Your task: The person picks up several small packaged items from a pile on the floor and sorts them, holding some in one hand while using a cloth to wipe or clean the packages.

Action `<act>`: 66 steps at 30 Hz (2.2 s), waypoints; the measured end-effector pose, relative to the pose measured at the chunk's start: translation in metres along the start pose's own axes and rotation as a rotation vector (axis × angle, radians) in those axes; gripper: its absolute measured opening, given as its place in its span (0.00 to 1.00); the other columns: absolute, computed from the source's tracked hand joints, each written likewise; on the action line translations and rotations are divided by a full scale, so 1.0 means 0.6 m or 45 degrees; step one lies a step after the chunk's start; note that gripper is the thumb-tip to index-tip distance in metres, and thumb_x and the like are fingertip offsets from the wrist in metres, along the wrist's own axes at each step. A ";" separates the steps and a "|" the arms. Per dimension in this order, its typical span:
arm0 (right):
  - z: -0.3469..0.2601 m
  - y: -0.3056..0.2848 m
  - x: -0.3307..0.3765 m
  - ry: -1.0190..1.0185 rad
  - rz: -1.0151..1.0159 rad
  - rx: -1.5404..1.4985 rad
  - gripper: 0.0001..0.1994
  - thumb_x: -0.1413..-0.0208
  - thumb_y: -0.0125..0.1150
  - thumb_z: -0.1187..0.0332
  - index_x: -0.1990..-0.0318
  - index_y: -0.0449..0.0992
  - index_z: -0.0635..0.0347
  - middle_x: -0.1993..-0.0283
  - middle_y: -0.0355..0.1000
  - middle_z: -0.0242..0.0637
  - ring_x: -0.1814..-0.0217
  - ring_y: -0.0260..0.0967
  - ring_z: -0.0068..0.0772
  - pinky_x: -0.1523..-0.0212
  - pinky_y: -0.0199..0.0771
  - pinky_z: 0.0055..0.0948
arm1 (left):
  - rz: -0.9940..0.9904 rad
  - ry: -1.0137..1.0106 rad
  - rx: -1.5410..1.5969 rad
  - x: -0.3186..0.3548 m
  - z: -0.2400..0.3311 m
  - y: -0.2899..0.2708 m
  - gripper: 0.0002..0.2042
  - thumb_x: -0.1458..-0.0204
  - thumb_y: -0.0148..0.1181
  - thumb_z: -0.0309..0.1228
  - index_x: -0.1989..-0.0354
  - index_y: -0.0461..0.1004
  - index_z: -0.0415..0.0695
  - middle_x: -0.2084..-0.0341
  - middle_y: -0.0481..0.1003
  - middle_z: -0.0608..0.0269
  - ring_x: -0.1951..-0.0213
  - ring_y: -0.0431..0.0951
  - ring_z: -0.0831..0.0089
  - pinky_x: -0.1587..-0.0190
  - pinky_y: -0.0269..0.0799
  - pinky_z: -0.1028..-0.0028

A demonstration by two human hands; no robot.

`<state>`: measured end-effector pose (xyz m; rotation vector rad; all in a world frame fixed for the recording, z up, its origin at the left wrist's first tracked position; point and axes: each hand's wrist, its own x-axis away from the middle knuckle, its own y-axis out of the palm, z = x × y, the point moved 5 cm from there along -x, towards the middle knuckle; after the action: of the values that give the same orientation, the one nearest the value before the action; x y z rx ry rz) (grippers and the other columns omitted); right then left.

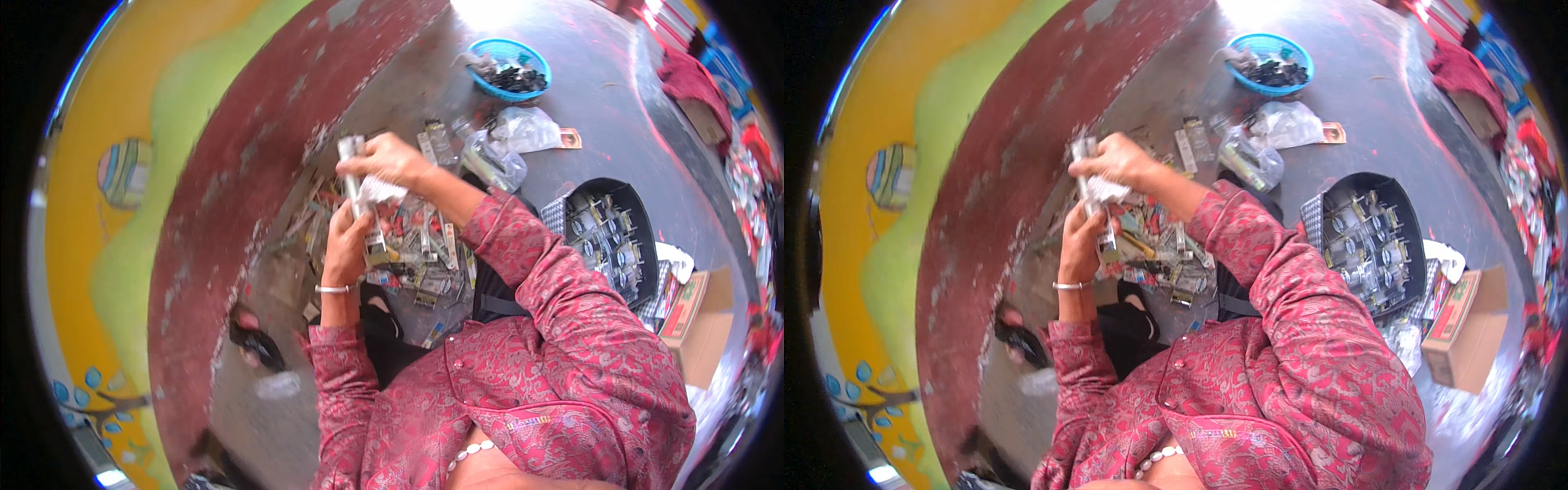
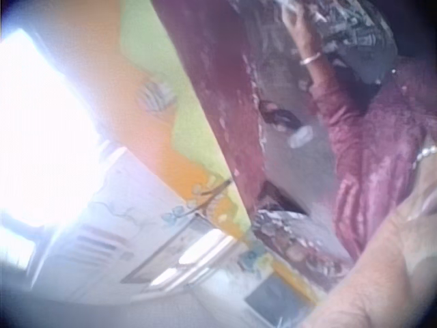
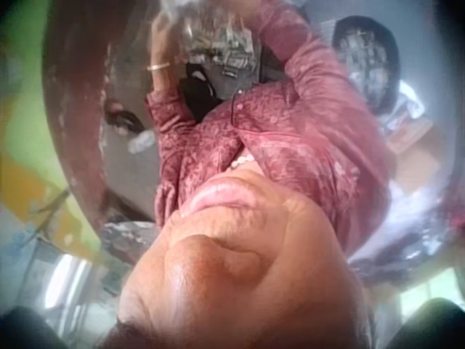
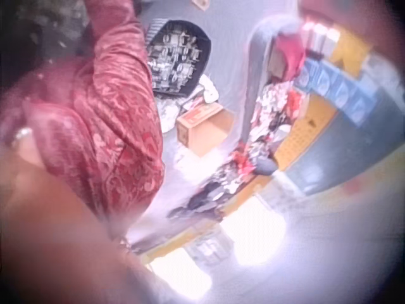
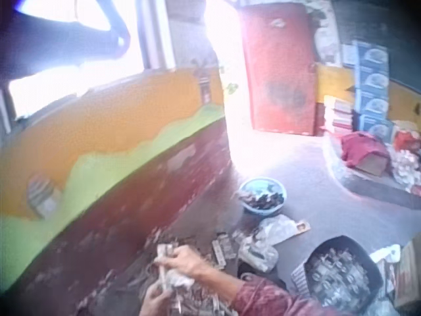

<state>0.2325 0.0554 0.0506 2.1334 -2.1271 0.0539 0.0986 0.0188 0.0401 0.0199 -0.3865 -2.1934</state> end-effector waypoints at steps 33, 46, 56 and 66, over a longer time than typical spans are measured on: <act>-0.011 0.085 0.040 -0.963 -0.079 1.806 0.07 0.55 0.52 0.67 0.67 0.66 0.54 0.72 0.67 0.35 0.72 0.72 0.38 0.78 0.72 0.34 | -0.356 -0.304 0.657 0.054 0.031 -0.074 0.31 0.44 0.36 0.48 0.53 0.61 0.23 0.72 0.73 0.47 0.74 0.76 0.68 0.73 0.74 0.77; 0.027 0.136 0.050 0.078 -1.028 0.100 0.12 0.47 0.51 0.63 0.66 0.72 0.65 0.70 0.72 0.37 0.66 0.69 0.25 0.62 0.67 0.26 | -0.155 -0.089 0.340 0.034 0.016 -0.055 0.23 0.44 0.44 0.40 0.46 0.59 0.35 0.57 0.69 0.58 0.59 0.71 0.75 0.60 0.70 0.73; 0.026 0.089 0.028 0.109 -0.584 0.744 0.21 0.51 0.54 0.53 0.71 0.76 0.68 0.77 0.73 0.39 0.72 0.69 0.26 0.67 0.68 0.28 | 0.209 0.171 0.405 0.021 0.019 -0.108 0.15 0.43 0.42 0.37 0.63 0.68 0.36 0.58 0.70 0.48 0.53 0.70 0.62 0.51 0.67 0.65; -0.087 0.121 0.057 -1.508 0.275 1.343 0.02 0.55 0.59 0.69 0.73 0.73 0.55 0.77 0.71 0.36 0.78 0.69 0.33 0.79 0.68 0.25 | -0.057 -0.311 0.042 0.032 -0.024 -0.025 0.12 0.46 0.46 0.35 0.75 0.67 0.40 0.89 0.58 0.73 0.87 0.58 0.82 0.85 0.54 0.81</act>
<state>0.1639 0.0276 0.1108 2.8554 -3.5999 -0.1432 0.0774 0.0080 0.0248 -0.2255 -0.5631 -2.2397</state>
